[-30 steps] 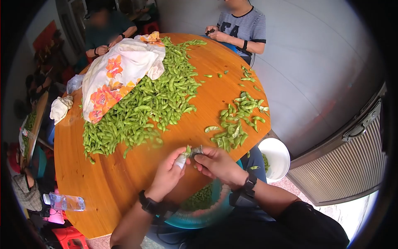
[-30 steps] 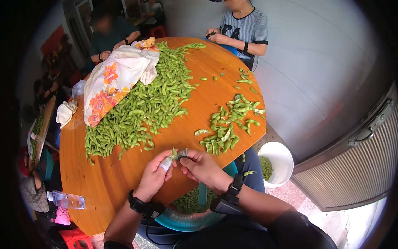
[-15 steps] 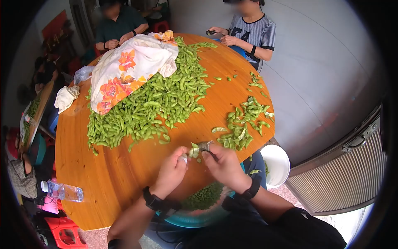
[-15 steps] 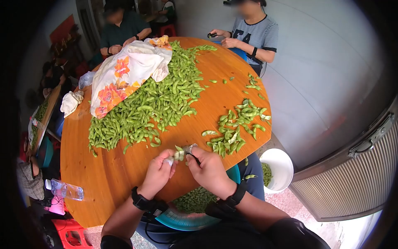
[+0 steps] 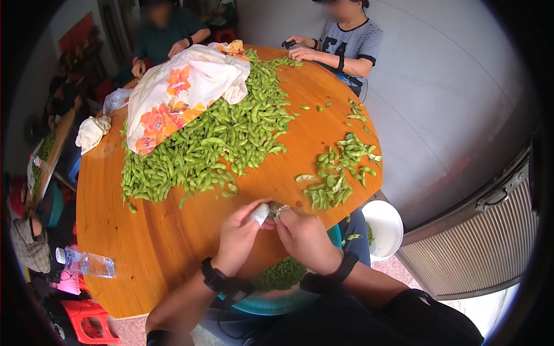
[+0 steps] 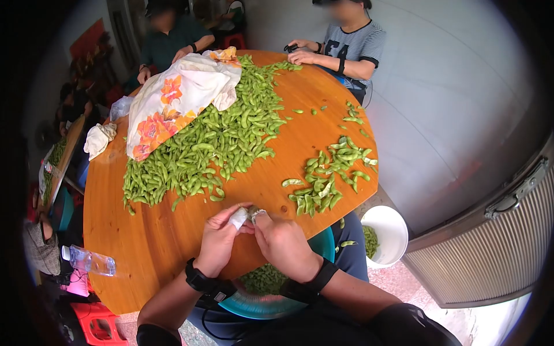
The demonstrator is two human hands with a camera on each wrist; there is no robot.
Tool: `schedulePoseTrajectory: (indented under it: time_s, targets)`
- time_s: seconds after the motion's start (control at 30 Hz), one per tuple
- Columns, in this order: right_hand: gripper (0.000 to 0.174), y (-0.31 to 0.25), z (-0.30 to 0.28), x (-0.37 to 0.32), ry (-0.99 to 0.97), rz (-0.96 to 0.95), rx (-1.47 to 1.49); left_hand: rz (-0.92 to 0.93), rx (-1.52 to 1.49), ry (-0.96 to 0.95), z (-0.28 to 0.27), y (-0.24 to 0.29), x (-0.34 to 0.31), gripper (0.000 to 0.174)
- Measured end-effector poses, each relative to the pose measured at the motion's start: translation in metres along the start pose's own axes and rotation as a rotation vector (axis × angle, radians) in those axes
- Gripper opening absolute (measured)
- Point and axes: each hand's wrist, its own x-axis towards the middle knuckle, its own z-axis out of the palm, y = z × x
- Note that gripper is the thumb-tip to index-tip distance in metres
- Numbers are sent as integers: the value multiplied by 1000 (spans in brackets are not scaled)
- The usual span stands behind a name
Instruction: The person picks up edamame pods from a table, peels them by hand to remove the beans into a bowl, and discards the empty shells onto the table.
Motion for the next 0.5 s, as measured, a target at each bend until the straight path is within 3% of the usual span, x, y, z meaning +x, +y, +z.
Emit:
schedulePoseTrajectory:
  time_s: [0.2,0.5]
  targets:
    - [10,3,3,-5,-36,-49,-77,-12,-37,32,3,5,-2,26]
    - [8,6,8,-9,38,29,178,44,74,6,3,3,-6,24]
